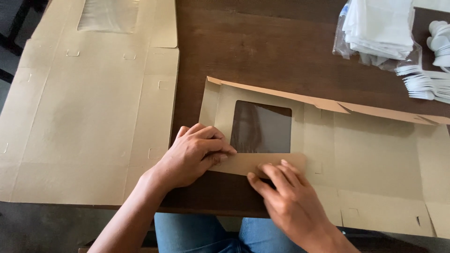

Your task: The person folds and assembles a flat cardboard box with a clear window on the lid. They fold side flaps, tuck tabs into slots, and press edges to form the box structure. The process is repeated for multiple boxes on a wooden table.

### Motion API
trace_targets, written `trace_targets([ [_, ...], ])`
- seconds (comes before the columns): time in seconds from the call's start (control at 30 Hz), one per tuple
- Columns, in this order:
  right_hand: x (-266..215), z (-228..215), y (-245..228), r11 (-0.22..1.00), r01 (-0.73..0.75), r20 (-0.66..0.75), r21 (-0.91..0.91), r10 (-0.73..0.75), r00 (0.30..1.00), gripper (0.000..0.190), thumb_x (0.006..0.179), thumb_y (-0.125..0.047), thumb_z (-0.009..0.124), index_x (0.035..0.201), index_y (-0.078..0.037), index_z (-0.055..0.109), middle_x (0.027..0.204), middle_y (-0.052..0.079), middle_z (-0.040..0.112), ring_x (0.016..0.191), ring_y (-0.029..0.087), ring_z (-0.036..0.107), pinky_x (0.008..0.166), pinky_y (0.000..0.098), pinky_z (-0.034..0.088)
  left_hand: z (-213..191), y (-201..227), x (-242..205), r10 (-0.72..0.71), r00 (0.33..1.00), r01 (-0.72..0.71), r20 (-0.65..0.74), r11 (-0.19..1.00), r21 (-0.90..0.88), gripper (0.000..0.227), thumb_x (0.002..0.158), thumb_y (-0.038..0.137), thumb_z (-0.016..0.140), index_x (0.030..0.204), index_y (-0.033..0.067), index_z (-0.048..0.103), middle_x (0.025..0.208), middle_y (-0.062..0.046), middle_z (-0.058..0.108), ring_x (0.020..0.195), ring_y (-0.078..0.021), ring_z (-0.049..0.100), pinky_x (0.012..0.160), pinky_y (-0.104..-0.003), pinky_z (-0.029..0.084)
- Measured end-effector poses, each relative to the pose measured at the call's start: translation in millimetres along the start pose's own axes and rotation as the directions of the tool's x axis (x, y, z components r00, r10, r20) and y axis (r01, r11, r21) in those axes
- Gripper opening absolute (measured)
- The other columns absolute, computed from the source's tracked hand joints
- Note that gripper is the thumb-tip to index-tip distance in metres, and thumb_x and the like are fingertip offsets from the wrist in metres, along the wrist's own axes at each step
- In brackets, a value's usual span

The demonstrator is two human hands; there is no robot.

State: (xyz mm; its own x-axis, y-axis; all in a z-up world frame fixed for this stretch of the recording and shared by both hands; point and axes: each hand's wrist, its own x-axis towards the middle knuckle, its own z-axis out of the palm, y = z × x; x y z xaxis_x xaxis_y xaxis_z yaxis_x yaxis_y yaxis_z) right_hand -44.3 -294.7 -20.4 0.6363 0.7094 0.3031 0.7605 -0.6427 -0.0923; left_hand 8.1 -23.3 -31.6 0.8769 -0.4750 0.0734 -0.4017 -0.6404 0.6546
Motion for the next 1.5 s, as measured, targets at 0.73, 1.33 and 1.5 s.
trace_targets([
  [0.73, -62, -28, 51, 0.975, -0.17, 0.04, 0.146, 0.166, 0.985, 0.034, 0.088, -0.005, 0.055, 0.117, -0.008, 0.073, 0.137, 0.013, 0.06, 0.113, 0.03, 0.063, 0.113, 0.0518, 0.044, 3, 21, -6, 0.05, 0.996, -0.042, -0.071, 0.992, 0.117, 0.022, 0.099, 0.022, 0.059, 0.108, 0.0298, 0.078, 0.109, 0.006, 0.066, 0.107, -0.0207, 0.054, 0.086, -0.043, 0.029],
  [1.33, -58, -25, 96, 0.833, -0.199, 0.116, 0.516, 0.162, 0.98, 0.04, 0.096, -0.015, 0.043, 0.118, -0.005, 0.075, 0.133, 0.012, 0.071, 0.111, 0.026, 0.068, 0.095, 0.0405, 0.05, 87, 108, -9, 0.301, 0.949, -0.27, -0.088, 0.928, 0.257, 0.048, 0.083, -0.003, 0.055, 0.13, -0.0004, 0.06, 0.139, -0.023, 0.056, 0.137, -0.0428, 0.049, 0.115, -0.056, 0.04],
  [1.5, -57, -25, 95, 0.793, -0.213, 0.077, 0.571, 0.207, 0.975, 0.044, 0.1, -0.021, 0.039, 0.124, -0.003, 0.071, 0.129, 0.012, 0.073, 0.116, 0.026, 0.068, 0.1, 0.0401, 0.049, 106, 124, -1, 0.249, 0.955, -0.183, -0.16, 0.921, 0.343, 0.066, 0.07, 0.016, 0.063, 0.136, 0.0127, 0.061, 0.149, -0.016, 0.052, 0.14, -0.0416, 0.046, 0.116, -0.057, 0.034],
])
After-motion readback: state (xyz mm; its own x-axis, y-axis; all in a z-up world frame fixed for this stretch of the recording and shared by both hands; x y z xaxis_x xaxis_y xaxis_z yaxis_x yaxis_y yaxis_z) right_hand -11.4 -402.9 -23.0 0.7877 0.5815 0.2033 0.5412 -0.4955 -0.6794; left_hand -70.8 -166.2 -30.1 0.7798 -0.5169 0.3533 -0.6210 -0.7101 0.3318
